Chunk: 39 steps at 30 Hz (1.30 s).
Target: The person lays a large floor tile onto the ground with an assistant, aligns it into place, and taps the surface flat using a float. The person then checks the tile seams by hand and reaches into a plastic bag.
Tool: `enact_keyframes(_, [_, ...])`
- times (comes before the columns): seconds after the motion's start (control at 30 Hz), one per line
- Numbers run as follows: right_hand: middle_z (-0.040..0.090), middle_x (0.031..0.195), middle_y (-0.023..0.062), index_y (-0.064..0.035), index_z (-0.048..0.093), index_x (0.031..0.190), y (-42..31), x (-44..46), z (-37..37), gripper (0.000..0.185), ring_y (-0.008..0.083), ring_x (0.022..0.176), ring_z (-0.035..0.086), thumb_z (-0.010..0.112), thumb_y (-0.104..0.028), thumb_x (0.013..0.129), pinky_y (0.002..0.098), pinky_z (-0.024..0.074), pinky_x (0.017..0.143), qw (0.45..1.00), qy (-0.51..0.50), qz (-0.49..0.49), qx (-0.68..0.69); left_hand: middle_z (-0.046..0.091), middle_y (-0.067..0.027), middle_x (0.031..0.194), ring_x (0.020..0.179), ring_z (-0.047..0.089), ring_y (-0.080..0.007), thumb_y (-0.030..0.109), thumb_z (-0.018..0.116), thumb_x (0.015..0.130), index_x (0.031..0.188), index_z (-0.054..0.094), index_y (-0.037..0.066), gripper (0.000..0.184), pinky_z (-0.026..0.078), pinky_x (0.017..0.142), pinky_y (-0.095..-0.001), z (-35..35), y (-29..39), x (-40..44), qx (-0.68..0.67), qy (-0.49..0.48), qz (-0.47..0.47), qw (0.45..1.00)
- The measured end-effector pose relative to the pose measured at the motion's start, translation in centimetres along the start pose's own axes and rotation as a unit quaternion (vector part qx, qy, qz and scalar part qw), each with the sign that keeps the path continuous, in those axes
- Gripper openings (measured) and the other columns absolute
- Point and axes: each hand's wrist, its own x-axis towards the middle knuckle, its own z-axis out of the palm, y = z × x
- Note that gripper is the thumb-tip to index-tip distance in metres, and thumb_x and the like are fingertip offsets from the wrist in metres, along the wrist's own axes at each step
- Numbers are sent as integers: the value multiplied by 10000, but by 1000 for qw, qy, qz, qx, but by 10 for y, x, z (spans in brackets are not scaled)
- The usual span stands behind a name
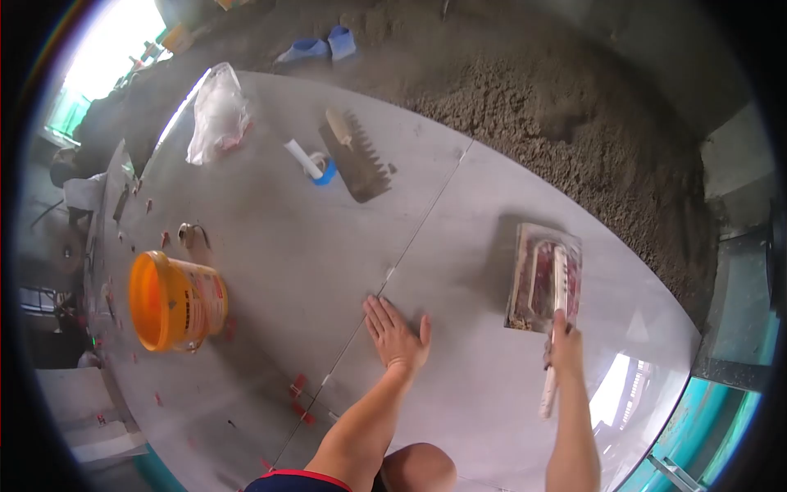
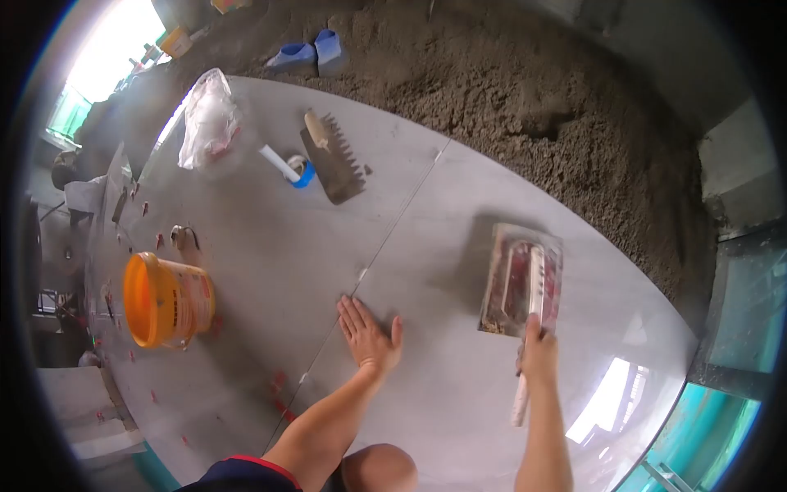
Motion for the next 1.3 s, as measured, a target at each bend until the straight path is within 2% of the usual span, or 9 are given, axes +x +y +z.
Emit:
enact_keyframes(0.33, [470,587,0,-52,553,849,-85,-80,-52,557,99,498,479,414,-573,991,238,350,408,903,281,-156,285,46,-310,1577,1489,-16,-405,564,477,894,1469,94,-166,1005,12,1207,-460,7,0,-2,11,2,-11,1000])
enact_keyframes(0.43, [562,641,103,29,615,891,11,-23,-2,616,222,611,575,410,-542,1000,378,456,514,950,196,-203,-134,49,-312,1576,1488,-13,-409,560,491,888,1468,99,-167,1009,16,1206,-463,4,1,-1,6,4,-13,1000])
enact_keyframes(0.53, [619,709,216,53,611,800,24,36,50,702,394,653,617,383,-586,982,471,485,653,984,22,-45,-173,52,-315,1573,1487,-10,-412,554,505,883,1467,104,-167,1011,24,1207,-464,2,1,1,-4,4,-1,1000])
enact_keyframes(0.73, [425,526,-30,-60,522,787,-136,-51,9,527,73,405,401,440,-536,997,252,319,366,996,-40,-78,-35,46,-319,1571,1485,-11,-416,547,519,880,1470,100,-163,1014,29,1207,-463,-1,-1,-2,-7,-3,-6,1000])
enact_keyframes(0.9, [417,545,-37,-52,499,776,-113,-97,-1,539,56,452,397,401,-525,1014,245,321,396,956,71,-259,114,42,-322,1570,1485,-14,-418,556,491,890,1469,89,-165,1008,26,1207,-463,1,0,-3,-4,-10,-6,1000])
enact_keyframes(0.97, [574,599,83,9,576,843,-34,-54,23,606,223,543,589,393,-547,1003,355,469,501,969,59,-240,-13,37,-326,1569,1485,-15,-419,561,467,898,1467,73,-171,1007,23,1207,-462,2,0,-1,4,-16,-13,1000])
enact_keyframes(1.1, [526,599,51,-14,567,771,17,30,94,590,156,445,489,435,-543,995,329,386,419,887,91,-311,-330,36,-330,1568,1485,-24,-420,566,463,899,1470,69,-165,1007,20,1206,-464,6,0,9,1,0,4,1000])
enact_keyframes(1.17, [669,843,281,30,661,915,-58,21,83,649,453,867,649,398,-559,986,480,510,778,958,-64,-106,-260,37,-331,1568,1485,-28,-421,568,462,899,1471,69,-163,1008,17,1206,-465,2,-4,-1,4,-13,-6,1000])
enact_keyframes(1.3, [546,601,91,3,556,765,-140,-72,31,609,174,517,525,418,-543,1000,363,445,512,963,-43,-201,-175,43,-332,1567,1484,-25,-424,561,473,896,1472,75,-161,1005,19,1206,-466,5,-5,-3,-10,-5,-7,1000])
